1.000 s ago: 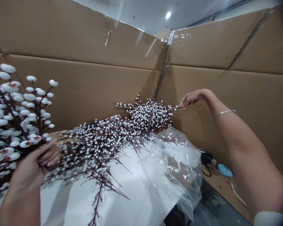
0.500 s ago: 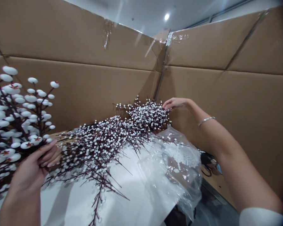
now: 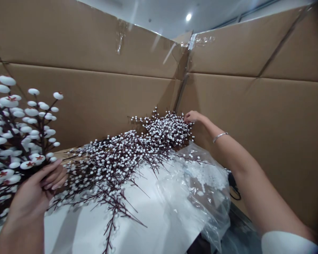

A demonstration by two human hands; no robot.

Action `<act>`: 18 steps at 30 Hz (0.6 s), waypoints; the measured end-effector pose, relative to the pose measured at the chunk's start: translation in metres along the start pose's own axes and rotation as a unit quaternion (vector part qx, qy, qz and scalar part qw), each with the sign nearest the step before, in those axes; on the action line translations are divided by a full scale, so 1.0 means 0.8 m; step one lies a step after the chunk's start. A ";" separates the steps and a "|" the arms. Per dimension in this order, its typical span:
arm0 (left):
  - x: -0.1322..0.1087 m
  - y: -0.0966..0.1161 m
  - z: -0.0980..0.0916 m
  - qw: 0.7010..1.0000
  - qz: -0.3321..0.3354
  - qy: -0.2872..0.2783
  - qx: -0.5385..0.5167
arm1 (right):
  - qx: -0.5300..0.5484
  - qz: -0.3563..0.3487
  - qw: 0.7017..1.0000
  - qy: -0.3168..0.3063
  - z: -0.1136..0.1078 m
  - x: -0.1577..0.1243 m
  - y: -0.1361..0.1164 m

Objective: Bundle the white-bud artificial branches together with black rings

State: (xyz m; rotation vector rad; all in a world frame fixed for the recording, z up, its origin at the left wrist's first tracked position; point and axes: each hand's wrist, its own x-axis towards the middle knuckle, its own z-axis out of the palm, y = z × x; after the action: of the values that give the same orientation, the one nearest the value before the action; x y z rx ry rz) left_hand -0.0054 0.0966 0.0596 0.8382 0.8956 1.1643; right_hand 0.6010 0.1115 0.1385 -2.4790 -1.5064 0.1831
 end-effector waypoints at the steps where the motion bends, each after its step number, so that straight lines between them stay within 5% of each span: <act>1: 0.001 -0.001 -0.001 1.000 0.003 -0.004 -0.001 | 0.006 0.011 0.999 0.029 0.001 0.000 0.006; 6: 0.003 -0.003 0.001 1.000 0.012 0.003 0.007 | 0.055 0.041 0.980 0.187 0.023 -0.002 0.014; 10: 0.001 -0.003 0.003 1.000 0.003 0.004 0.023 | 0.086 -0.020 0.965 0.246 0.044 -0.006 -0.019; 14: 0.003 -0.004 0.002 0.999 0.000 -0.001 0.038 | 0.060 -0.231 0.929 0.283 0.070 -0.031 -0.079; 18: 0.008 -0.009 -0.003 0.999 0.023 -0.018 0.031 | -0.096 -0.459 0.865 0.180 0.117 -0.082 -0.143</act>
State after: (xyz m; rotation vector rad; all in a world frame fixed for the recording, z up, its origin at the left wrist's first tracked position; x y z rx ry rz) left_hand -0.0033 0.1017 0.0512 0.9319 0.8913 1.1624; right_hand 0.4511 0.1163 0.0770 -1.4967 -2.3637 -0.5817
